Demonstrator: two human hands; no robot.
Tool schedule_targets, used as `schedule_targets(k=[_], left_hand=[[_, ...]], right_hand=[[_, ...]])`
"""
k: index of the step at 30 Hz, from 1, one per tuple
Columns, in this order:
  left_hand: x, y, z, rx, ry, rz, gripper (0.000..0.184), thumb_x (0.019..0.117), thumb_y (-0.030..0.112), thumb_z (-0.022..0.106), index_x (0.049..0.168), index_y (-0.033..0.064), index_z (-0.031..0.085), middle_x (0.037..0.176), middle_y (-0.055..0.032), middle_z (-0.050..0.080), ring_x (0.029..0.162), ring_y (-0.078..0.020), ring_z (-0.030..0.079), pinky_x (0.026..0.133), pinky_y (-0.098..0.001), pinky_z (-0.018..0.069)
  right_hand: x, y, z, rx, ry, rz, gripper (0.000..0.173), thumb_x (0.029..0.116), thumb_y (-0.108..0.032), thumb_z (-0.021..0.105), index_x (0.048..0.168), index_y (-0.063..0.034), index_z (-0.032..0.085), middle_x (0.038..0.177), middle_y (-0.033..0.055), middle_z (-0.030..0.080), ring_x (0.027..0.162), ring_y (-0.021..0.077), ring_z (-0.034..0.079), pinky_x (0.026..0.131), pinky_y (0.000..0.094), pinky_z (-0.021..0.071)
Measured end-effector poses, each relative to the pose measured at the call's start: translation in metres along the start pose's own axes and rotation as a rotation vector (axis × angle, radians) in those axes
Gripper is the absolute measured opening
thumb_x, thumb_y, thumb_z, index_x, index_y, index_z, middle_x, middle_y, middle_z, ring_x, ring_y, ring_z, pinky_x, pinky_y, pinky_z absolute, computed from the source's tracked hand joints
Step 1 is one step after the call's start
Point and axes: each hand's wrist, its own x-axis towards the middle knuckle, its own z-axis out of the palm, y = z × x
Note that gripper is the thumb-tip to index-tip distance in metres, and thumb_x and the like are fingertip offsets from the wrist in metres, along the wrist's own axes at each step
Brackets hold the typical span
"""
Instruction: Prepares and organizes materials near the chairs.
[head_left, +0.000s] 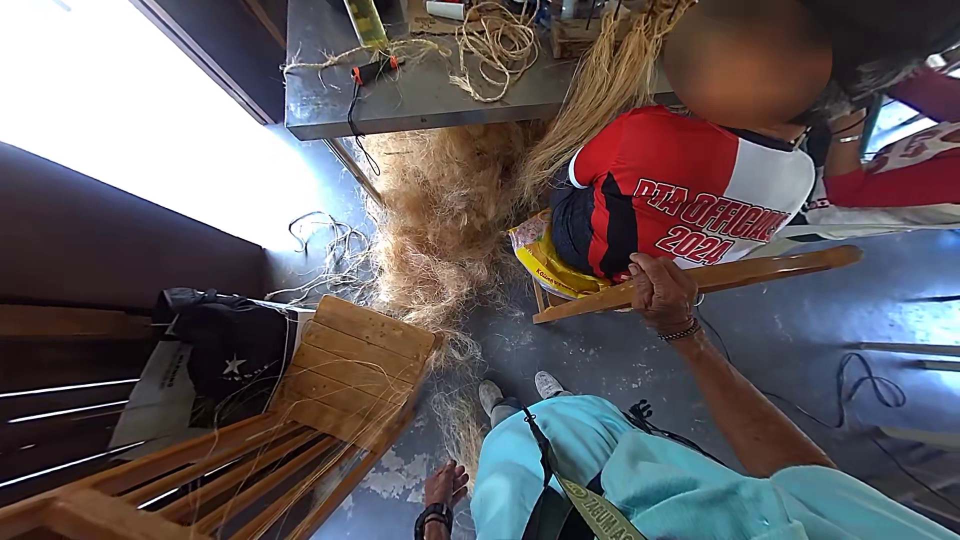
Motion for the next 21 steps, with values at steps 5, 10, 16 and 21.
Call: schedule_targets(k=[5,10,16,21], left_hand=[[-0.024,0.016,-0.002,0.025,0.010,-0.005,0.039,0.1109,0.025,0.047,0.131,-0.0062,0.057,0.113,-0.0231,0.069,0.085,-0.0249,0.068,0.073,-0.0415,0.0557],[0.018,-0.007,-0.017,-0.010,-0.026,-0.006,0.042,0.1105,0.028,0.047,0.135,-0.0046,0.055,0.119,-0.0251,0.068,0.092,-0.0308,0.070,0.077,-0.0472,0.0570],[0.020,0.002,-0.029,-0.010,-0.035,-0.034,0.043,0.1111,0.028,0.046,0.138,-0.0039,0.053,0.121,-0.0262,0.067,0.096,-0.0319,0.068,0.079,-0.0480,0.0550],[0.016,0.016,-0.035,0.008,-0.029,-0.051,0.041,0.1107,0.027,0.046,0.136,-0.0044,0.054,0.116,-0.0242,0.067,0.090,-0.0279,0.068,0.077,-0.0445,0.0553]], right_hand=[[-0.001,0.000,0.000,-0.012,-0.017,0.009,0.028,0.1025,-0.016,0.052,0.110,-0.0007,0.074,0.079,0.0162,0.068,0.069,0.0290,0.067,0.062,0.0394,0.0551],[0.001,-0.003,-0.002,-0.057,-0.025,0.015,0.028,0.1028,-0.015,0.051,0.108,0.0005,0.074,0.079,0.0175,0.068,0.068,0.0298,0.068,0.062,0.0390,0.0556],[0.001,-0.004,-0.004,-0.084,-0.061,0.047,0.029,0.1022,-0.014,0.051,0.110,0.0021,0.074,0.086,0.0204,0.072,0.073,0.0319,0.071,0.066,0.0400,0.0580],[0.002,-0.006,-0.004,-0.111,-0.061,0.051,0.030,0.1023,-0.015,0.050,0.109,0.0023,0.074,0.083,0.0205,0.070,0.070,0.0317,0.069,0.063,0.0396,0.0560]])
